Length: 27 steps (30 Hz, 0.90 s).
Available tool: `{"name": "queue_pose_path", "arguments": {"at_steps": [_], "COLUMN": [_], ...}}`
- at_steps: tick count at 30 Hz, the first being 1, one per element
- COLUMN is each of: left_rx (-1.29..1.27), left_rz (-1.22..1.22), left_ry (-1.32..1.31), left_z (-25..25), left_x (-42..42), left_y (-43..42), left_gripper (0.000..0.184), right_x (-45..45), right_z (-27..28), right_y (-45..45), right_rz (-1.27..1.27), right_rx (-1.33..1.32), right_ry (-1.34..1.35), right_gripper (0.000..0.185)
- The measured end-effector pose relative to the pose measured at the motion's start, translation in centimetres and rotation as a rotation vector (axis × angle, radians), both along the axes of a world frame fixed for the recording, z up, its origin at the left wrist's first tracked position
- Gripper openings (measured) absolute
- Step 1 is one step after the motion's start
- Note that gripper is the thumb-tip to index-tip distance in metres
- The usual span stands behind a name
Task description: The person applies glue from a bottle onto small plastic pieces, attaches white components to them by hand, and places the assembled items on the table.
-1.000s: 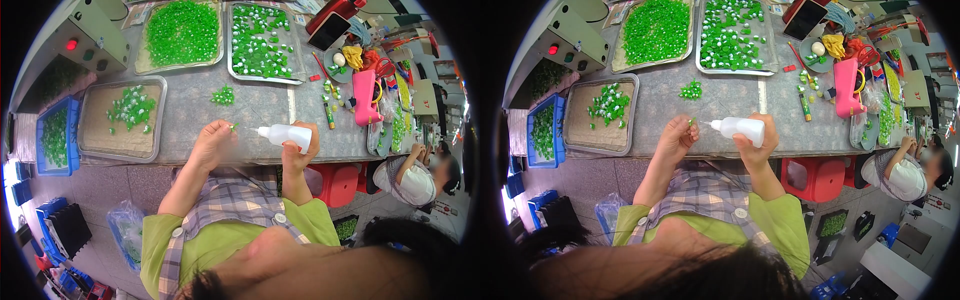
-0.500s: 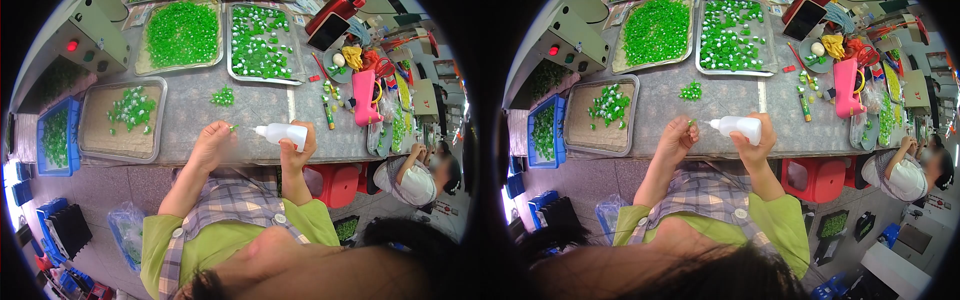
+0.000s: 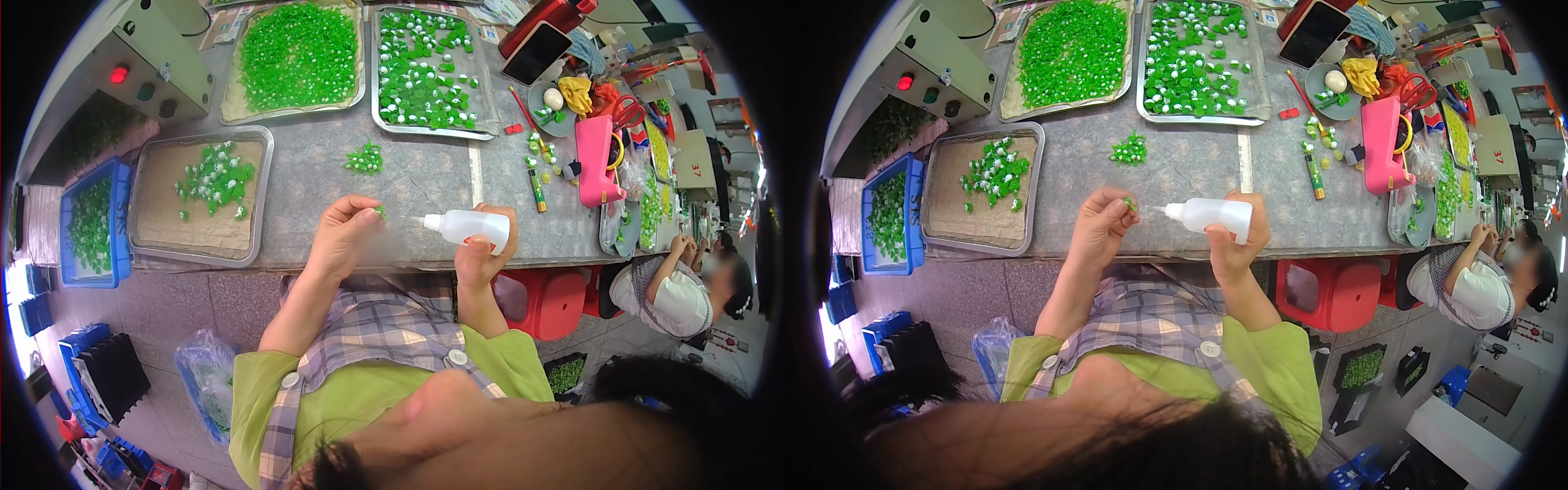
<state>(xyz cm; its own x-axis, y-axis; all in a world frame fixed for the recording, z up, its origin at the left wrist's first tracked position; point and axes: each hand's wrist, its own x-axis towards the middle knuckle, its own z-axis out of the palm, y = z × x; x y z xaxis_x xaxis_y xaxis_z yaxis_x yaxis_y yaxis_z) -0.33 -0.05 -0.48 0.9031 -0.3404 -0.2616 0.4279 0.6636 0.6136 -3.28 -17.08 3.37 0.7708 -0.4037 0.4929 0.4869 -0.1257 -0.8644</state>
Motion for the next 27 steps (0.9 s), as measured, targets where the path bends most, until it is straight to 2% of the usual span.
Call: {"name": "queue_pose_path", "arguments": {"at_steps": [24,27], "left_rx": [-0.028,-0.029], "left_rz": [0.002,0.007], "left_ry": [0.026,0.02], "left_z": [0.46,0.4], "left_x": [0.0,0.01], "left_y": [0.0,0.04], "left_gripper": [0.01,0.01], "right_x": [-0.49,-0.12], "right_z": [-0.33,-0.61], "right_y": [0.19,-0.46], "right_rz": [0.028,-0.092], "right_rx": [0.002,0.028], "right_ry": [0.088,0.014], "right_gripper": [0.043,0.043]}}
